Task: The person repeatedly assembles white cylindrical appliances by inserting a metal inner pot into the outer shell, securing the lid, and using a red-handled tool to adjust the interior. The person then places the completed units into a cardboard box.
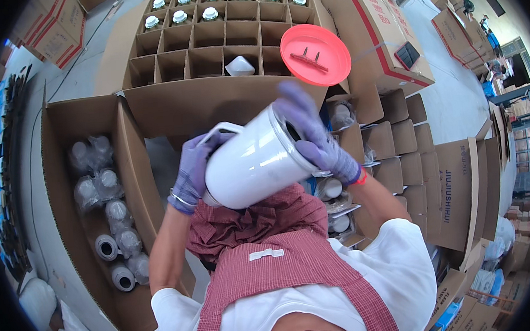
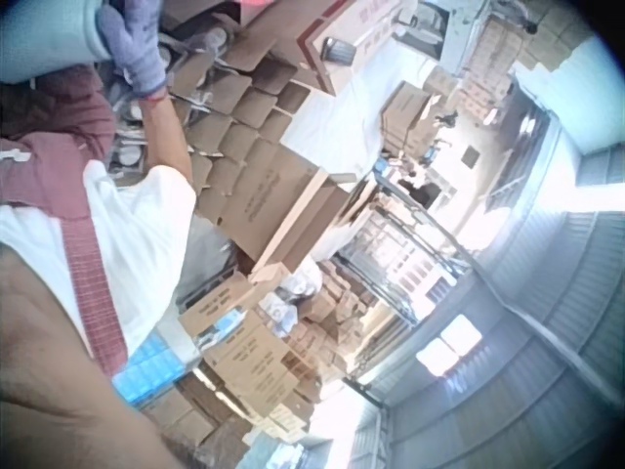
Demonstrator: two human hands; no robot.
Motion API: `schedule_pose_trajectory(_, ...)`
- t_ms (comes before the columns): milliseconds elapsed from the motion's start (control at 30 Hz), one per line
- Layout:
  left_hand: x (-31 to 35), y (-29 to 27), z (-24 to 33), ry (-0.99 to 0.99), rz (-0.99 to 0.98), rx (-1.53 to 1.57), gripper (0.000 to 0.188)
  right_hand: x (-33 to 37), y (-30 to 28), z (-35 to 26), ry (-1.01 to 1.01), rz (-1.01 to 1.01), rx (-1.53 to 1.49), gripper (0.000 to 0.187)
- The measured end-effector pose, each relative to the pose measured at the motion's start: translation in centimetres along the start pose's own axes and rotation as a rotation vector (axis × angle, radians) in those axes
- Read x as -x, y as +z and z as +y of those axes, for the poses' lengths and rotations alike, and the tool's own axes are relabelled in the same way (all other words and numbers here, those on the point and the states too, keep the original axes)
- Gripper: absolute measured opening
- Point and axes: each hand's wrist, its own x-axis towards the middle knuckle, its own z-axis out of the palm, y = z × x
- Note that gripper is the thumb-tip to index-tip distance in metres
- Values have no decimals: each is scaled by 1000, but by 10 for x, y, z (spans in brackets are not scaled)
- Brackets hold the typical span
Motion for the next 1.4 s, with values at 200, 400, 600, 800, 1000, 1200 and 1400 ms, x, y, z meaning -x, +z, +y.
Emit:
schedule_pose_trajectory(200,2,20,-10,617,147,-335,24,20,37,8,772,321,-755,47)
schedule_pose_trajectory(400,-2,3,-17,113,28,90,23,16,9,6,190,36,59,64)
schedule_pose_trajectory(600,3,9,-26,180,173,52,25,-3,-1,-16,340,-94,-402,83)
schedule_pose_trajectory(800,8,11,-7,679,265,-348,27,18,45,-16,659,299,-830,80)
schedule_pose_trajectory(1000,14,0,10,296,167,-192,23,6,-8,-18,202,-93,-116,79)
schedule_pose_trajectory(1200,4,6,5,232,72,-78,24,3,0,-18,5,-39,-176,88)
schedule_pose_trajectory(1400,18,47,43,1107,69,-1022,28,47,79,29,797,617,-1280,63)
